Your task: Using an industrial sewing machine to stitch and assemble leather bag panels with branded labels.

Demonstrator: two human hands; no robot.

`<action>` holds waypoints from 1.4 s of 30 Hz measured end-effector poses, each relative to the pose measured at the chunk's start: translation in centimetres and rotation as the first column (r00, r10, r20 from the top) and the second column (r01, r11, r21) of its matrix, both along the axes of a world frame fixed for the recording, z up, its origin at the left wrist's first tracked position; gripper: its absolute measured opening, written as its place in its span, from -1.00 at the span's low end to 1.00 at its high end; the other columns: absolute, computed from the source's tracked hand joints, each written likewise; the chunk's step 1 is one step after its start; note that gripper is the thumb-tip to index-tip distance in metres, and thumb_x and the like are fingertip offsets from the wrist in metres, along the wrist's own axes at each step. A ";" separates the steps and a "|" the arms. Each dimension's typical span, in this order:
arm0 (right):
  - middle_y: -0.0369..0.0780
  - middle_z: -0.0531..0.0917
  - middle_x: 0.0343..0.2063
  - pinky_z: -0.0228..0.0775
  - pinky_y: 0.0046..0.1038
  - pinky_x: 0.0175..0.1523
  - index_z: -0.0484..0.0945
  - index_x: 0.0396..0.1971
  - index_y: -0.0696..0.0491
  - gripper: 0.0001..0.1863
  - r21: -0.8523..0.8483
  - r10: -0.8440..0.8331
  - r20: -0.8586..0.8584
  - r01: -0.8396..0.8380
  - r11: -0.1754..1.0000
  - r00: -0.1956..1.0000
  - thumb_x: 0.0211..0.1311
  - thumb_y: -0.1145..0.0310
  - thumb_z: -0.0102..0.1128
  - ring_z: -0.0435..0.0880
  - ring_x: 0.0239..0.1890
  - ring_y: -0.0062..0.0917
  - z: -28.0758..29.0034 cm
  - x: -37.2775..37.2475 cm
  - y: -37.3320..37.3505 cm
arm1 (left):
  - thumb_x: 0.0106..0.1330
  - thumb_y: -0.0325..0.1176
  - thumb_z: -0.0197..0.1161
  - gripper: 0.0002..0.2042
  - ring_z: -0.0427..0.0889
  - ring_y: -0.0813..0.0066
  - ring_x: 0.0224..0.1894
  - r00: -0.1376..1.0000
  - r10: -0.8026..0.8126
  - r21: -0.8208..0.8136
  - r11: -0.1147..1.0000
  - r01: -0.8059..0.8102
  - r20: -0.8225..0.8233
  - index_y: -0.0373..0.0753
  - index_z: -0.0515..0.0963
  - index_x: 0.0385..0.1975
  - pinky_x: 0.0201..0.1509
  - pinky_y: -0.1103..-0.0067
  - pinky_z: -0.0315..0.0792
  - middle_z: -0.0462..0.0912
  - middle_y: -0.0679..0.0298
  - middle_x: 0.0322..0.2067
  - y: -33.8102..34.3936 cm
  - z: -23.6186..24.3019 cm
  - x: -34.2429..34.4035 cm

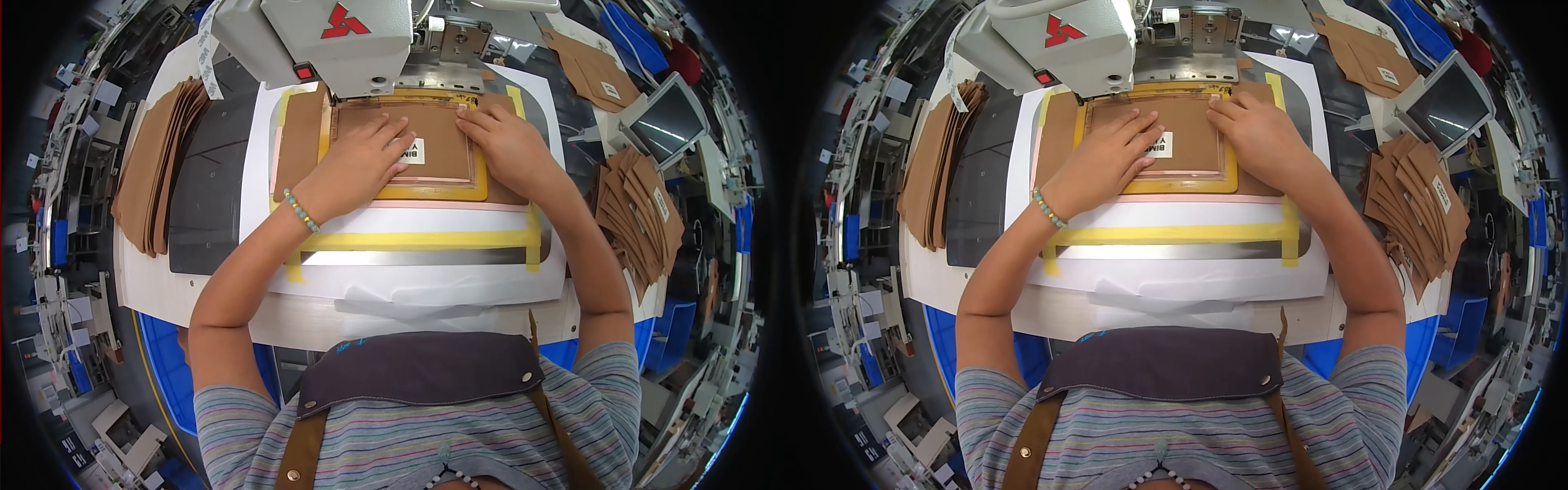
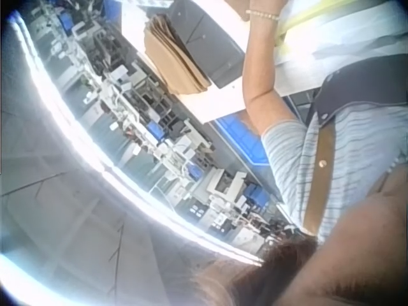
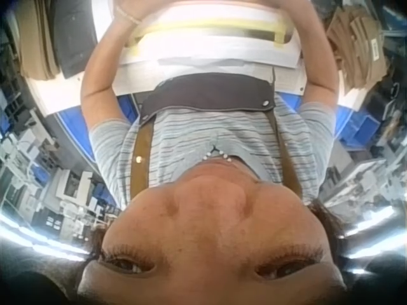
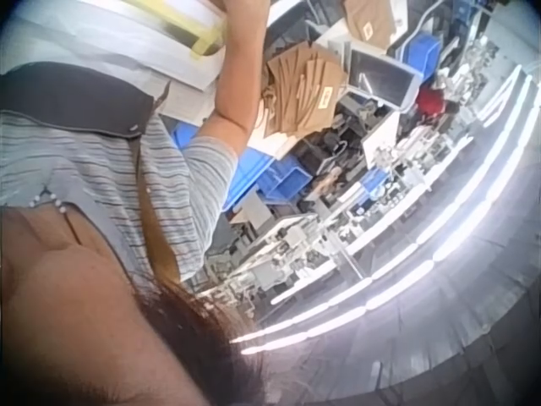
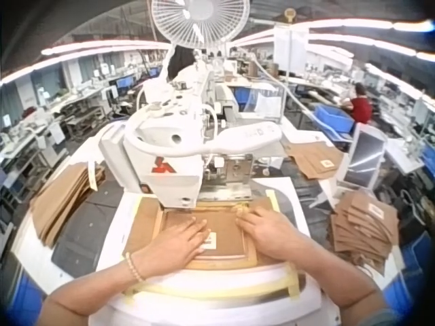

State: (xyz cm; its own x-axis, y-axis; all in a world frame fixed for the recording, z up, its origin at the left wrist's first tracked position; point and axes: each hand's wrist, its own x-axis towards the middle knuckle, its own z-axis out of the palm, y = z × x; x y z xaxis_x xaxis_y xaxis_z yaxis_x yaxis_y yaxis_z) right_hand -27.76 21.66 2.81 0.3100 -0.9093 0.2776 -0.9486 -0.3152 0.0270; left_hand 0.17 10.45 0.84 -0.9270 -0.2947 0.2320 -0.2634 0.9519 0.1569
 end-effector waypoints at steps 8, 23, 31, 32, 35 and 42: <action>-0.27 0.72 0.15 0.62 -0.35 0.16 0.72 0.03 0.12 -0.61 -0.039 0.080 0.012 -0.080 0.996 0.997 0.15 0.52 0.26 0.64 0.13 -0.36 -0.4 1.3 -1.7 | 0.57 -0.23 0.16 -0.55 0.38 -0.03 0.48 0.999 -0.001 -0.022 1.000 0.002 0.045 -0.26 0.47 0.38 0.52 0.22 0.33 0.45 0.02 0.42 0.2 0.6 -0.4; -0.23 0.71 0.17 0.61 -0.35 0.18 0.72 0.05 0.10 -0.61 -0.014 0.126 0.041 -0.125 0.992 0.991 0.20 0.49 0.25 0.62 0.18 -0.33 -0.8 4.8 -4.1 | 0.59 -0.25 0.13 -0.54 0.35 -0.04 0.48 0.999 0.020 0.027 0.999 -0.020 0.034 -0.36 0.46 0.37 0.55 0.22 0.28 0.43 -0.05 0.41 -0.4 0.3 0.8; -0.22 0.70 0.18 0.61 -0.33 0.18 0.70 0.13 0.11 -0.56 -0.010 0.178 0.056 -0.178 0.984 0.982 0.23 0.50 0.21 0.62 0.16 -0.32 -1.1 6.1 -5.2 | 0.55 -0.31 0.18 -0.58 0.42 0.04 0.42 0.997 0.065 0.081 0.995 -0.062 -0.033 -0.38 0.51 0.31 0.51 0.28 0.34 0.48 0.03 0.37 -0.8 0.6 1.7; -0.22 0.70 0.18 0.61 -0.33 0.18 0.70 0.13 0.11 -0.56 -0.008 0.178 0.055 -0.177 0.984 0.983 0.23 0.50 0.21 0.62 0.16 -0.32 -1.0 6.1 -5.0 | 0.55 -0.30 0.19 -0.59 0.44 0.06 0.40 0.996 0.076 0.086 0.994 -0.073 -0.037 -0.37 0.52 0.30 0.49 0.29 0.36 0.50 0.06 0.36 -1.0 0.5 1.8; -0.24 0.69 0.20 0.58 -0.31 0.26 0.68 0.15 0.13 -0.59 0.064 0.163 0.110 -0.171 0.983 0.980 0.31 0.51 0.18 0.64 0.16 -0.29 0.3 6.1 -3.9 | 0.54 -0.31 0.20 -0.60 0.46 0.06 0.36 0.994 0.102 0.081 0.992 -0.098 -0.041 -0.35 0.54 0.29 0.47 0.29 0.38 0.53 0.10 0.35 -1.4 0.4 2.5; -0.24 0.72 0.14 0.62 -0.32 0.18 0.69 0.09 0.12 -0.66 0.085 0.128 0.189 -0.147 0.986 0.973 0.34 0.50 0.21 0.65 0.16 -0.31 2.4 3.8 -0.9 | 0.54 -0.34 0.17 -0.63 0.45 0.07 0.40 0.983 0.154 0.084 0.986 -0.146 -0.098 -0.22 0.56 0.30 0.49 0.27 0.35 0.54 0.16 0.36 -2.4 0.0 5.2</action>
State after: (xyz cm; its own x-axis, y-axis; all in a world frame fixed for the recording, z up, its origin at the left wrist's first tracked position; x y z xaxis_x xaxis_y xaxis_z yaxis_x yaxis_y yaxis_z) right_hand -23.96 20.78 5.16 0.3863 -0.8869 0.2532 -0.8820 -0.4355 -0.1799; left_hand 5.38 8.08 0.82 -0.8431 -0.4488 0.2963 -0.3805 0.8872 0.2609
